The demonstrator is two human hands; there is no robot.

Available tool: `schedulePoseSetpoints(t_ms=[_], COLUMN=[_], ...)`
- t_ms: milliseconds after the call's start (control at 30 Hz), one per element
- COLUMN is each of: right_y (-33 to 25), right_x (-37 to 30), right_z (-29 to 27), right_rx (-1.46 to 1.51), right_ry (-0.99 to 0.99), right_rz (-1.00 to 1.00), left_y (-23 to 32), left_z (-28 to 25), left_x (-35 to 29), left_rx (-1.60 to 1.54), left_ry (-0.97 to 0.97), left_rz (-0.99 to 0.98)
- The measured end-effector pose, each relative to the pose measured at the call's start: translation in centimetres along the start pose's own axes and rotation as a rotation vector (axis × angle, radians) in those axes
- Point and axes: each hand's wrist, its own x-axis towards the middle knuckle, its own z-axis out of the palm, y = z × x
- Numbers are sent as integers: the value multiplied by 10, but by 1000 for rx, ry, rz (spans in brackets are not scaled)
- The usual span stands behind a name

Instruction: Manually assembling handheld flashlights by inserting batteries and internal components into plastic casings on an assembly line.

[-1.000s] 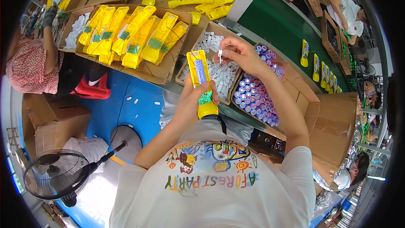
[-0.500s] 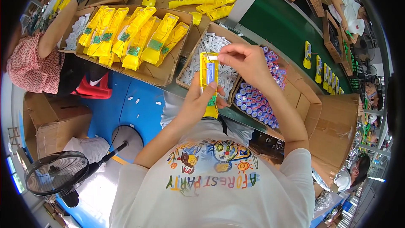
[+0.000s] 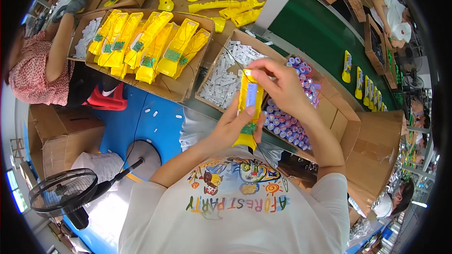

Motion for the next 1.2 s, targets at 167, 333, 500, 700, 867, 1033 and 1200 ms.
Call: schedulePoseSetpoints(t_ms=[167,333,500,700,867,1033,1200], right_y=[18,103,347,218,42,6,-7], right_x=[-11,27,10,66,20,-30,-47], right_z=[-49,-194,-468,-319,-131,-52,3], right_rx=[135,-266,-586,-1131,-617,-612,-383], right_ry=[-84,537,493,558,199,-58,207], right_rz=[261,-90,149,-172,-323,-506,-306], left_y=[-2,72,190,195,195,203,131], left_z=[14,-32,-143,-111,-144,-144,-57], left_x=[23,25,1,-10,-4,7,22], left_rx=[-68,1114,2125,2312,2292,2461,505], left_ry=[-118,508,813,700,700,626,290], left_rz=[-122,498,429,143,180,532,145])
